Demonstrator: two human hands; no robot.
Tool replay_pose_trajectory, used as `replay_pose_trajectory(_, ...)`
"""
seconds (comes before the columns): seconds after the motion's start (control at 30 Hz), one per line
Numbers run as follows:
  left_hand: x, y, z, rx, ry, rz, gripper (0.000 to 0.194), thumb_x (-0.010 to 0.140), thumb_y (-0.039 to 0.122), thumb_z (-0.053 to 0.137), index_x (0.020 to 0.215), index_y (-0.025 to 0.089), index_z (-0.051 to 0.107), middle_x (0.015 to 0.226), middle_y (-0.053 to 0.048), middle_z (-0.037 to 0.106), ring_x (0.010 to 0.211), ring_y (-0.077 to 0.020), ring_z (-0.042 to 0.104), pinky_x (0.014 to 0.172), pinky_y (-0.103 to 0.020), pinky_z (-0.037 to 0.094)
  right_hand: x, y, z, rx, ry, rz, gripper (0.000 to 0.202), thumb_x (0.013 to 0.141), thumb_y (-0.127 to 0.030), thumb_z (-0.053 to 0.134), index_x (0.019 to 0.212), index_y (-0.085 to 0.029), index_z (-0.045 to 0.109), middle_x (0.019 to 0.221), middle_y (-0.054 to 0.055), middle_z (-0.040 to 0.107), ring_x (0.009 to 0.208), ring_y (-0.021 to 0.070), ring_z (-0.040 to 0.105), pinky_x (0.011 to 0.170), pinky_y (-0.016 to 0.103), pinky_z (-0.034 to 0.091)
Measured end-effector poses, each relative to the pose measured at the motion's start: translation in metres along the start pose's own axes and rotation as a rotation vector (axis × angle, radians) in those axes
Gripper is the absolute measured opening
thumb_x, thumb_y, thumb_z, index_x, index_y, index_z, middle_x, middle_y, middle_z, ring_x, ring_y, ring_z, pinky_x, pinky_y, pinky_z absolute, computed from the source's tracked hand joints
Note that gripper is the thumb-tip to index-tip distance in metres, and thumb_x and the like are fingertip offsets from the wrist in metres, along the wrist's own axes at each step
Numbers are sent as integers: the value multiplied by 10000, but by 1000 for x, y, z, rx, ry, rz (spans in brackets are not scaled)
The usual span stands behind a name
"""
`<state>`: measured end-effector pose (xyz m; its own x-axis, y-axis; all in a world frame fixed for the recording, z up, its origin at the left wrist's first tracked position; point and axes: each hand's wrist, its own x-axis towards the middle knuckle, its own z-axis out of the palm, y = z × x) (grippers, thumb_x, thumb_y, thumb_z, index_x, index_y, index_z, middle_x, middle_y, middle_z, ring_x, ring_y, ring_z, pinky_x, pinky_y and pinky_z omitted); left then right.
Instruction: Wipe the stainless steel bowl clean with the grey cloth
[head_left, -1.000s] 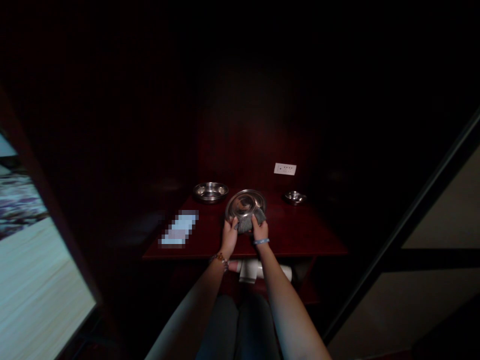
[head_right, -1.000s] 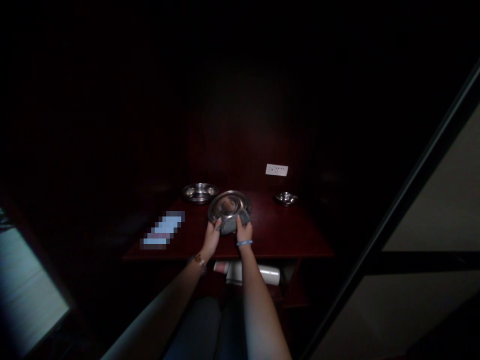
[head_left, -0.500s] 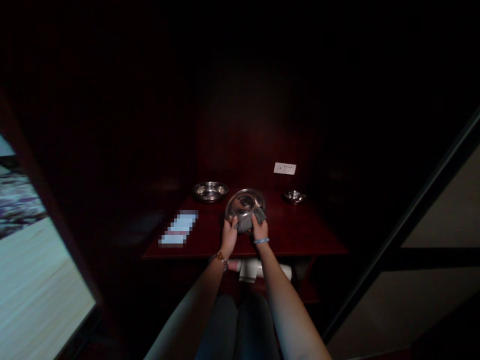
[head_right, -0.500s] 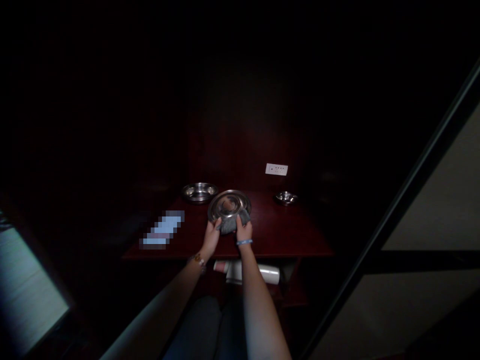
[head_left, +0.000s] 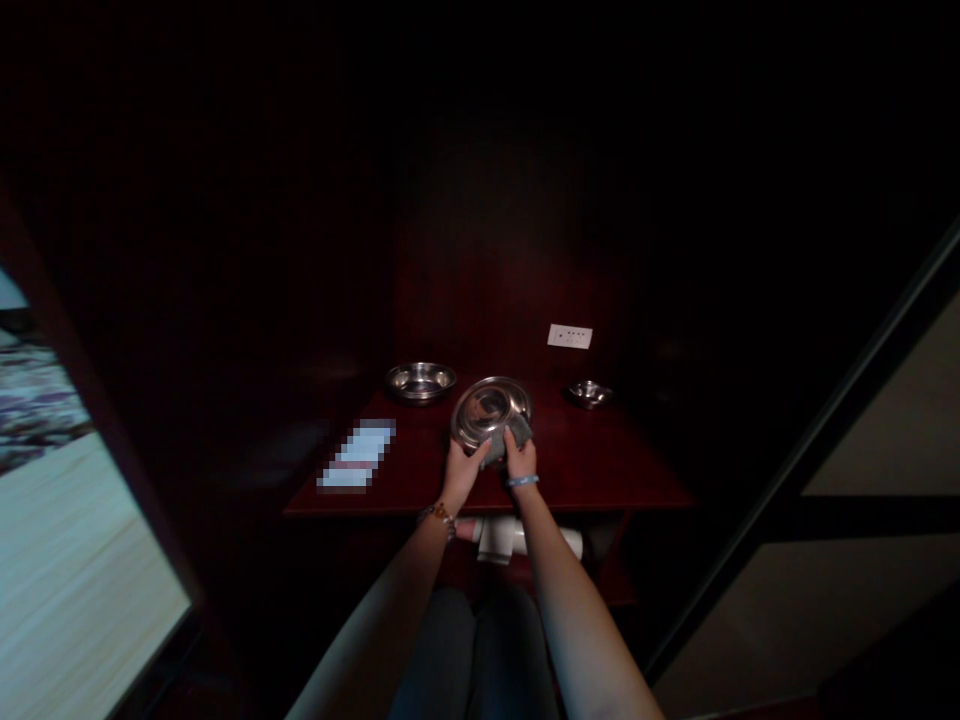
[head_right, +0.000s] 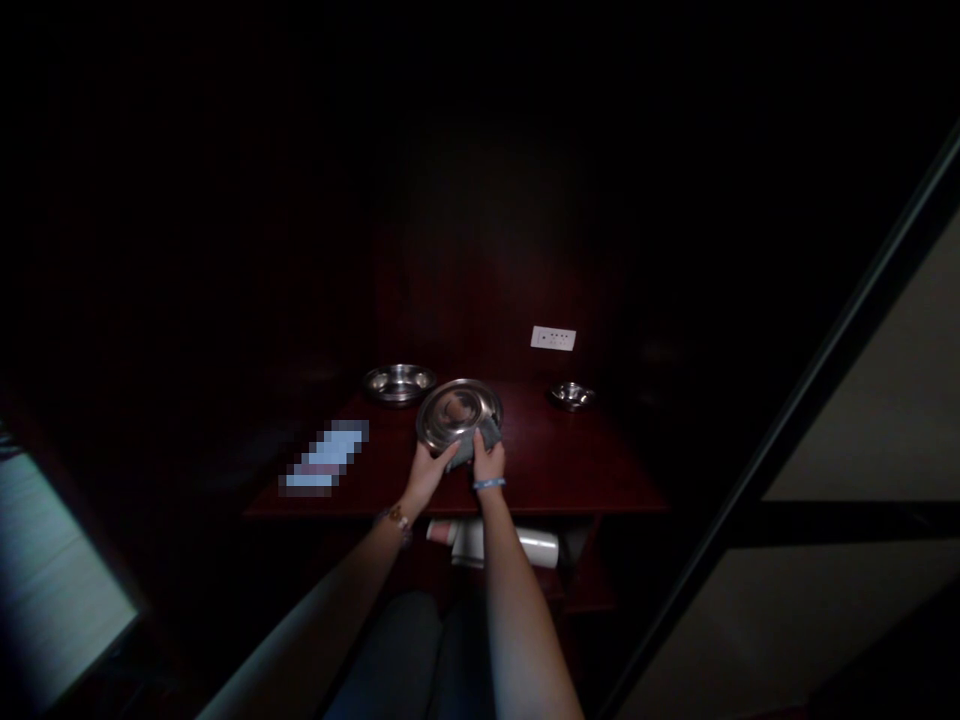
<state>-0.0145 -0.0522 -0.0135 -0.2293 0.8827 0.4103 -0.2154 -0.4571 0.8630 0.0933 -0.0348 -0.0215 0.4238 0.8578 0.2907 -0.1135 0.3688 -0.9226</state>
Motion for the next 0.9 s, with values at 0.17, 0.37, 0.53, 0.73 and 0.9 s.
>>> replay_pose_trajectory(0.17, 2, -3, -4, 25, 53, 27, 515, 720, 284, 746, 1187, 157, 569, 1233, -127, 645, 1154, -232, 603, 1076, -403, 394, -2, -1, 2, 38, -44, 19, 522, 725, -518, 691, 1068, -125, 667, 1032, 120, 748, 817, 228, 726, 600, 293, 595)
replay_pose_trajectory(0.37, 4, 0, -7, 56, 124, 55, 471, 725, 314, 734, 1147, 153, 603, 1206, -121, 659, 1120, -226, 615, 1051, -389, 414, 1, 0, 3, 31, -164, -69, 594, 561, -383, 842, 1079, -147, 672, 1081, 95, 743, 1004, 241, 700, 914, 352, 555)
replay_pose_trajectory(0.53, 5, -4, -6, 73, 106, 50, 411, 755, 384, 703, 1087, 153, 631, 1127, -111, 692, 1053, -226, 640, 1005, -380, 446, 0, 3, -1, -92, -95, -67, 518, 610, -402, 812, 1038, -137, 690, 1044, 107, 752, 963, 249, 712, 901, 371, 554)
replay_pose_trajectory(0.73, 9, -10, -5, 26, 96, -3, 427, 863, 512, 538, 1068, 149, 629, 1145, -123, 685, 1097, -234, 622, 1006, -364, 440, -1, -2, 0, -32, -84, -90, 512, 638, -423, 790, 1051, -137, 689, 1083, 104, 743, 986, 234, 702, 938, 370, 532)
replay_pose_trajectory(0.9, 6, -7, -5, 25, 54, 24, 447, 873, 511, 530, 1116, 145, 615, 1179, -127, 667, 1113, -227, 609, 1009, -353, 438, -2, -6, 2, 46, -92, -107, 510, 655, -427, 774, 1058, -129, 677, 1085, 114, 741, 985, 234, 699, 944, 376, 532)
